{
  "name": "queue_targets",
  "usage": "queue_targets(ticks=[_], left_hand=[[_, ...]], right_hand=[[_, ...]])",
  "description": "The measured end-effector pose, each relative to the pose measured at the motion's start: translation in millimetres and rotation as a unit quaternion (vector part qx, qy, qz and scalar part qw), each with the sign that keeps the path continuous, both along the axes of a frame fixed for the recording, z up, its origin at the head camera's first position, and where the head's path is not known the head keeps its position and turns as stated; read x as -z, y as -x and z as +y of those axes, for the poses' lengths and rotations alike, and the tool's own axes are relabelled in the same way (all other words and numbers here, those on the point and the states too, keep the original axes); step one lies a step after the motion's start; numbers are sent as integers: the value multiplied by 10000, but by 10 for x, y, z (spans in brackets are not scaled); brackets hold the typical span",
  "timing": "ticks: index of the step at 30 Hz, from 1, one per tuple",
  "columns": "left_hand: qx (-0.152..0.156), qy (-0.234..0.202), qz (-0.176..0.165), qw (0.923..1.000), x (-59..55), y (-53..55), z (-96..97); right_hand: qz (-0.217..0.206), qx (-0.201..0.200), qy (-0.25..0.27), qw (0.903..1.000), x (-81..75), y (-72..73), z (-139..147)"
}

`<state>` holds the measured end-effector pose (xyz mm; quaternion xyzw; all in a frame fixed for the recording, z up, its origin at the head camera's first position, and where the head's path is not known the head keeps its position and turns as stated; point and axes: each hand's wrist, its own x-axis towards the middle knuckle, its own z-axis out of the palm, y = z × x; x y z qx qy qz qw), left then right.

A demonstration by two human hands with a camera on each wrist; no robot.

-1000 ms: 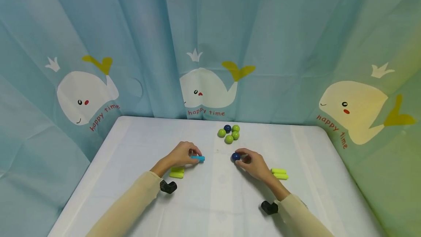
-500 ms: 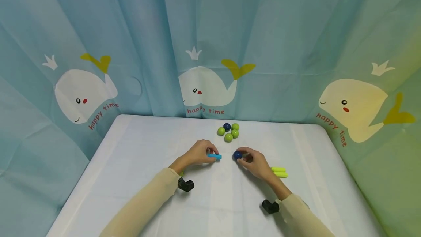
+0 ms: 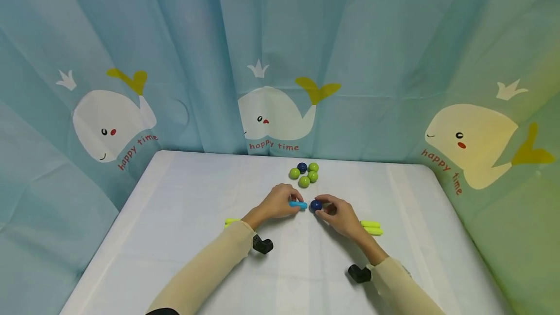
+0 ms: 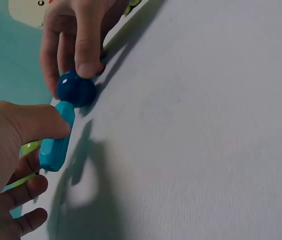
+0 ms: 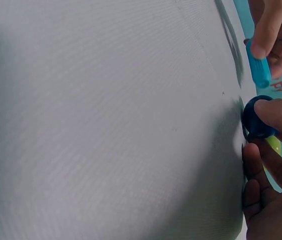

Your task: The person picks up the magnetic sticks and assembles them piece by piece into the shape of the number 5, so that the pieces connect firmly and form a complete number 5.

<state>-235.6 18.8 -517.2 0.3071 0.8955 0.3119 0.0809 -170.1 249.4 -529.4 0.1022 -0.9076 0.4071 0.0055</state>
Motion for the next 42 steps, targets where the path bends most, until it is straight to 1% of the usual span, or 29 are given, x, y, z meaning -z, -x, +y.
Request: queue_targets(ticks=[5,12,20,24,27,31,34,36,42], left_hand=[[88,-46,257,9996,16,14,103],[48,31,248,9997,26,18,177],[73,-22,286,9996,24,10,169],[99,-57,355,9993,17,1,165],[128,-47,342,9993,15,0,158],[154,-125,250,9995,-37,5,126],[101,-253,215,9994,-76,16,78],[23,-351,254,9991,-84,38,45],[-416,-609,659,9951,-26,167,-42]], right_hand=[[81,-9,86,9999,11,1,21],[114,70,52,9999,16,-11,54],[147,15,87,9999,30,-6,73],[97,58,52,9999,28,-7,71],[61,49,34,10000,29,-8,72],[39,-31,34,10000,14,-3,86],[6,-75,11,10000,2,-2,88],[-55,-48,-33,10000,-9,-3,81],[-209,2,-73,9998,-38,6,68]])
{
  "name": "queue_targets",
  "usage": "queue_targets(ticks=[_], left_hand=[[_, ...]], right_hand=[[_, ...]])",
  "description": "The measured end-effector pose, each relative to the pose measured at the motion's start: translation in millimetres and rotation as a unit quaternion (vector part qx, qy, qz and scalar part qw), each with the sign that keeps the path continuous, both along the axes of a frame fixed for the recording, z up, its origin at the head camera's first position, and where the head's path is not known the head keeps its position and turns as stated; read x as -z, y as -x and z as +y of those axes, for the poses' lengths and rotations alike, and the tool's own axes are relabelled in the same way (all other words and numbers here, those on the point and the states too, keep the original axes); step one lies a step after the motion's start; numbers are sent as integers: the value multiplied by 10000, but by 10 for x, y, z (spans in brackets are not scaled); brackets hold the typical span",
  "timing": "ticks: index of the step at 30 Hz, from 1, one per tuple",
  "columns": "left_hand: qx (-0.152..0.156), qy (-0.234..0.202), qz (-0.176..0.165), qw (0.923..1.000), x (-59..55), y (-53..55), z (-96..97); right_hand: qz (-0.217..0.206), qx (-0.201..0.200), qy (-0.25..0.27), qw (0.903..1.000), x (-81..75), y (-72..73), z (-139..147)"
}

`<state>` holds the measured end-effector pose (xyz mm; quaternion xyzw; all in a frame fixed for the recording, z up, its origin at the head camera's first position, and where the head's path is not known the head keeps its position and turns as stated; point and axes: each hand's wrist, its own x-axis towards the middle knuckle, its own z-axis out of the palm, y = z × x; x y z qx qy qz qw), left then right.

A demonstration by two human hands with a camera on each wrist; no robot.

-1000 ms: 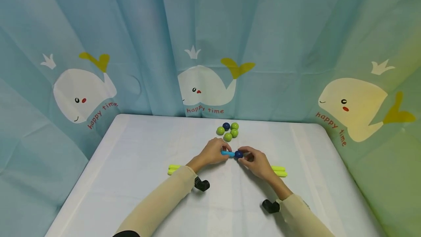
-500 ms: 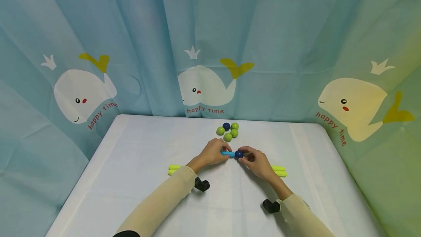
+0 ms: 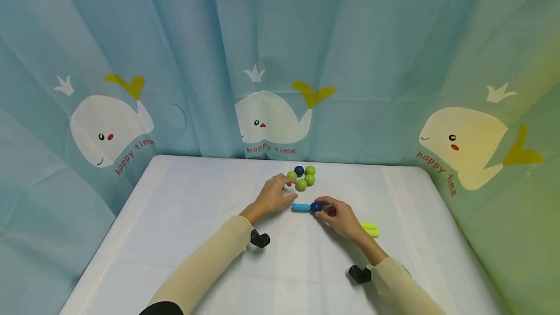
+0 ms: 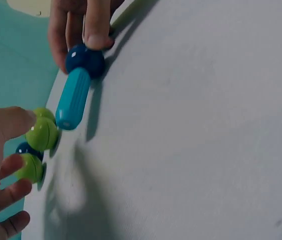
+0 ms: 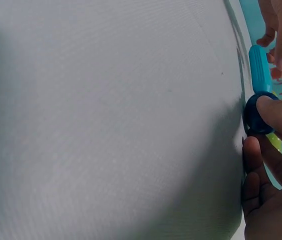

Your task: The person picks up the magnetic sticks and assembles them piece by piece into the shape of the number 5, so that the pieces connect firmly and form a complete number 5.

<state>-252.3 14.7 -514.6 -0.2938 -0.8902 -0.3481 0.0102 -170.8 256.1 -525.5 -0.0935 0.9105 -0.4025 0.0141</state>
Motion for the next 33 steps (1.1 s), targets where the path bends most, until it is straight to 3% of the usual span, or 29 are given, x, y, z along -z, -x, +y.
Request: queue_targets(ticks=[6,16,23,33], left_hand=[[-416,-144,85,9990,42,146,-4],[-484,108,-110,9987,92,340,53],[-514,283,60,9983,179,419,51],[-613,-4,176,9980,253,448,71]], right_hand=[[-13,39,-3,10000,-12,3,12],[104,40,-5,9999,5,-12,18],[108,32,-12,9999,20,-8,-4],[172,28,17,9998,34,-12,11]])
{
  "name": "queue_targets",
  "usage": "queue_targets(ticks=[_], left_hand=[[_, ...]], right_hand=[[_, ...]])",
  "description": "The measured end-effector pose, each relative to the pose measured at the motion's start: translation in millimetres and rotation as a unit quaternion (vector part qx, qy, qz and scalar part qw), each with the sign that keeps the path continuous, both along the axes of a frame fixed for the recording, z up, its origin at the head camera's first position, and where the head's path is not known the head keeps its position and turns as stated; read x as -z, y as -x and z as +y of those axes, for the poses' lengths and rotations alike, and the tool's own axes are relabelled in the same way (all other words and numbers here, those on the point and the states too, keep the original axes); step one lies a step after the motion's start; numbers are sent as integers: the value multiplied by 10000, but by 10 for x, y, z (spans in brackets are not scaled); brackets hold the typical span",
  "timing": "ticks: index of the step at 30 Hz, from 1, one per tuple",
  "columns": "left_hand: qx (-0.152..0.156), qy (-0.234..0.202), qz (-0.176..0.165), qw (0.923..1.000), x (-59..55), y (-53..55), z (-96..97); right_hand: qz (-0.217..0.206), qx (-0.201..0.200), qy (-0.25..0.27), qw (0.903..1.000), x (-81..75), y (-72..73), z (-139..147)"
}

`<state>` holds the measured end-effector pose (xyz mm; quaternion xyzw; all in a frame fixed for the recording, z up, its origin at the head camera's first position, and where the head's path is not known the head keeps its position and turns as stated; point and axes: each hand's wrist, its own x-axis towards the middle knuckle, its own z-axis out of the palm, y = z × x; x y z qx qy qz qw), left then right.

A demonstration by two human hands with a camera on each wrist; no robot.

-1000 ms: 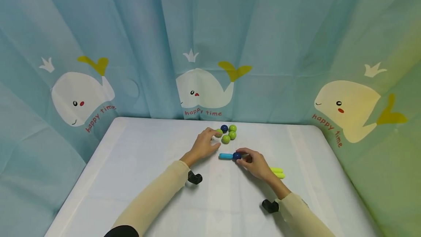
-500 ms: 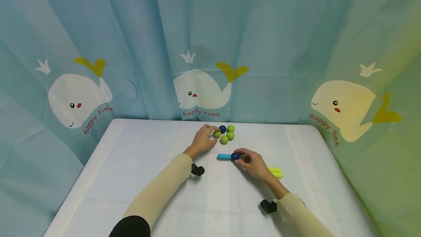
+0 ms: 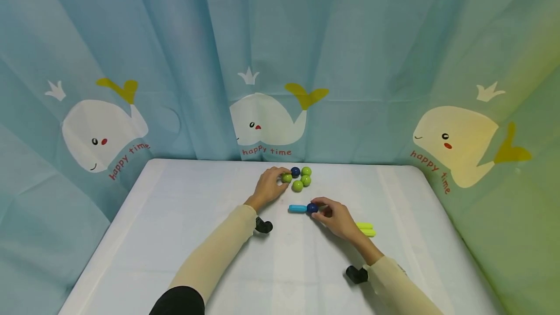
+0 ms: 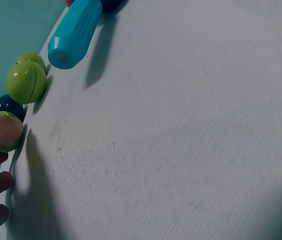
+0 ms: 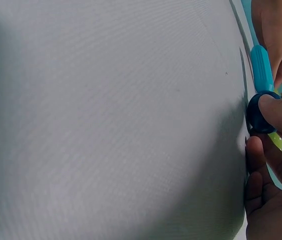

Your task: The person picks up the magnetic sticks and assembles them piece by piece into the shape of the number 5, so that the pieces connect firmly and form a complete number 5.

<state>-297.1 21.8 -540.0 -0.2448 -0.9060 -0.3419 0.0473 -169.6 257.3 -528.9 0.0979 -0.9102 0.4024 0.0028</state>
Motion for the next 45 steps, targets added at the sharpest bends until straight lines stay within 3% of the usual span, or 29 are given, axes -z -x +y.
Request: queue_targets(ticks=[7,14,26,31,45], left_hand=[[-183,31,52,9998,7,17,-14],[-168,-46,4,9998,1,7,-29],[53,-36,-506,9987,-47,-69,-158],[304,-56,-750,9967,-73,-135,-244],[875,10,-857,9925,-98,-451,-462]], right_hand=[[0,-15,-4,10000,3,-2,4],[7,-33,13,10000,1,-9,5],[48,12,-10,10000,1,15,5],[37,41,-33,10000,9,30,1],[57,63,21,10000,9,21,-10]])
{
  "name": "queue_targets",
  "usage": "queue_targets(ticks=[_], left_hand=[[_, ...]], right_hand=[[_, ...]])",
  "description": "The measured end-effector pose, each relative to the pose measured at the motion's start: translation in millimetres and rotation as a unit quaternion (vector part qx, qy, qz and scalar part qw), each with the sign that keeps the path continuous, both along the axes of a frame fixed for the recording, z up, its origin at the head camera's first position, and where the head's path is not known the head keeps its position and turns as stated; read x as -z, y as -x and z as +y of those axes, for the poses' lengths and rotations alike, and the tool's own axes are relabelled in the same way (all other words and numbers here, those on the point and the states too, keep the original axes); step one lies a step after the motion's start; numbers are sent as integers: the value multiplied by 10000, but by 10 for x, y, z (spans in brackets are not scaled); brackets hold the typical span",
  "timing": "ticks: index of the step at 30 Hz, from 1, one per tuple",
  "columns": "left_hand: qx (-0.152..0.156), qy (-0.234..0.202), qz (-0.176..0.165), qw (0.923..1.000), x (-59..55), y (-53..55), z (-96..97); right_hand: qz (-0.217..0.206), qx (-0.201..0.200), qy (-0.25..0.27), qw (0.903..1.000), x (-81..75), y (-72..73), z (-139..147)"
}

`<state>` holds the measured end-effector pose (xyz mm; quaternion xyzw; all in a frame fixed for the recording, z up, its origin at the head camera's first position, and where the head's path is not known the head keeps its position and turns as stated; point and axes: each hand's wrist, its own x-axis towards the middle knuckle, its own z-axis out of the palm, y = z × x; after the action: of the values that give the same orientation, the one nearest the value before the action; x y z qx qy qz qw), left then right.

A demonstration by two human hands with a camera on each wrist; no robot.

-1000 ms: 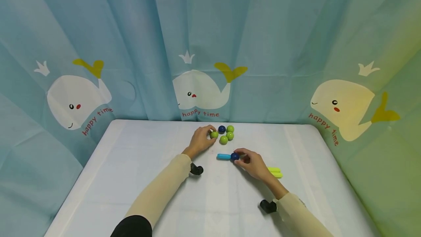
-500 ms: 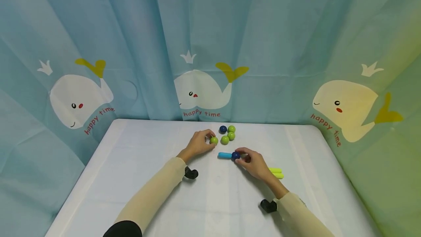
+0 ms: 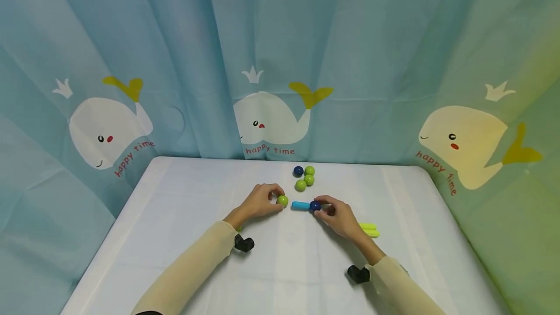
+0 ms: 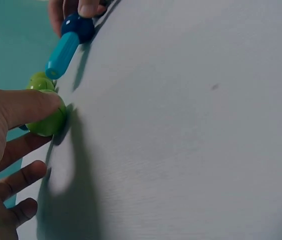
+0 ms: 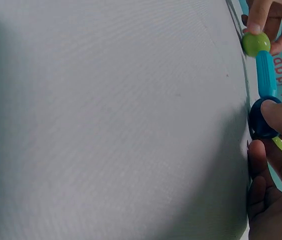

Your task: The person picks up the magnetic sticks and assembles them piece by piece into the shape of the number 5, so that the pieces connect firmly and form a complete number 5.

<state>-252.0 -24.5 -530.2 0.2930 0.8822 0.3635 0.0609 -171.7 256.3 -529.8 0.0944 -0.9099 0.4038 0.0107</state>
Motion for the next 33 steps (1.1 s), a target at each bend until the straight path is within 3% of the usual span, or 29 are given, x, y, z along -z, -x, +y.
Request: queue_targets(ticks=[13,33], left_hand=[[71,-361,101,9993,29,-194,7],[45,-247,14,9997,44,-220,42]], right_hand=[[37,9,57,10000,8,-14,4],[38,-133,79,9999,33,-18,1]])
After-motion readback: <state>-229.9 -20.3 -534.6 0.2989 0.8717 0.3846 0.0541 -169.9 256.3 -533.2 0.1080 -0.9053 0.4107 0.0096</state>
